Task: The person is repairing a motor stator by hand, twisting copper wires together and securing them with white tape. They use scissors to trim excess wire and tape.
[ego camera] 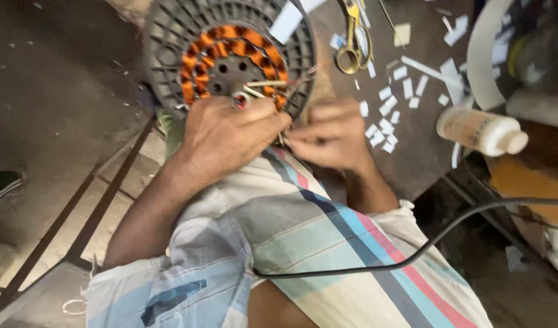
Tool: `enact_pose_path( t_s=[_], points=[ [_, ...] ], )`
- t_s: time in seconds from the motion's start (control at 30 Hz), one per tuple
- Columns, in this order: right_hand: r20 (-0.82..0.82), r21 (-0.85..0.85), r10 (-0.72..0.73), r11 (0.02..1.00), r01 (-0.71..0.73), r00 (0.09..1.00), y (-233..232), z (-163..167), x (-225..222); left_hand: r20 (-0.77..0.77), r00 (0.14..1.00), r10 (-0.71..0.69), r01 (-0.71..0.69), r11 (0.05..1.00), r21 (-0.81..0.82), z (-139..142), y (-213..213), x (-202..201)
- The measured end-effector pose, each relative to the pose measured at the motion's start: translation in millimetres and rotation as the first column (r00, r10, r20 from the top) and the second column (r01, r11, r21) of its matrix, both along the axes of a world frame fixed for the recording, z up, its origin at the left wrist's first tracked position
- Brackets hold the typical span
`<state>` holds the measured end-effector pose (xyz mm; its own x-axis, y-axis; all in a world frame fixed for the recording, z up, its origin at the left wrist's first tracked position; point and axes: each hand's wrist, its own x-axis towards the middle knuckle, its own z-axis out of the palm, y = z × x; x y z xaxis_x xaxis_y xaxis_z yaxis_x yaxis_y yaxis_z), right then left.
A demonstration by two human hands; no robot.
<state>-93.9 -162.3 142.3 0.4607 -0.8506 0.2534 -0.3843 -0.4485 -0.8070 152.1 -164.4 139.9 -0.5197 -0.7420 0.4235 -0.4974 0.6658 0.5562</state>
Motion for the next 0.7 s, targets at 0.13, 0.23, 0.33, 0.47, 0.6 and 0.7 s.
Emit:
enact_pose_path(
  t_s=[0.13,0.23,0.33,0.47,0.6,0.7],
  points=[
    [0.015,0.131,-0.191,0.974,0.187,0.982,2.4,-3.7,1.8,0.018,0.999,-0.04,0.038,0.997,0.07,2.8,-1.4,0.6],
    [0.113,0.068,-0.033,0.997,0.025,0.993,-0.8,-11.7,-1.4,0.049,0.998,-0.036,0.035,0.999,0.023,-1.6,-2.5,1.8],
    [0.077,0.085,-0.115,0.99,0.108,0.99,-1.5,-16.5,-5.9,-0.039,0.998,-0.041,0.044,0.996,0.081,-6.2,0.0,2.7],
    [0.126,0.015,0.082,0.996,-0.085,0.989,0.9,-20.0,-4.7,-0.045,0.998,-0.041,0.044,0.997,0.066,-6.5,-0.9,5.1],
    [0.061,0.088,-0.179,0.981,0.173,0.982,4.5,-18.1,-4.0,-0.049,0.998,-0.042,0.046,0.996,0.076,0.7,-3.6,3.1],
    [-0.021,-0.005,-0.019,1.0,0.019,1.0,3.5,-17.8,-5.6,0.017,1.0,-0.014,0.014,1.0,0.025,4.6,-7.4,2.3]
  ],
)
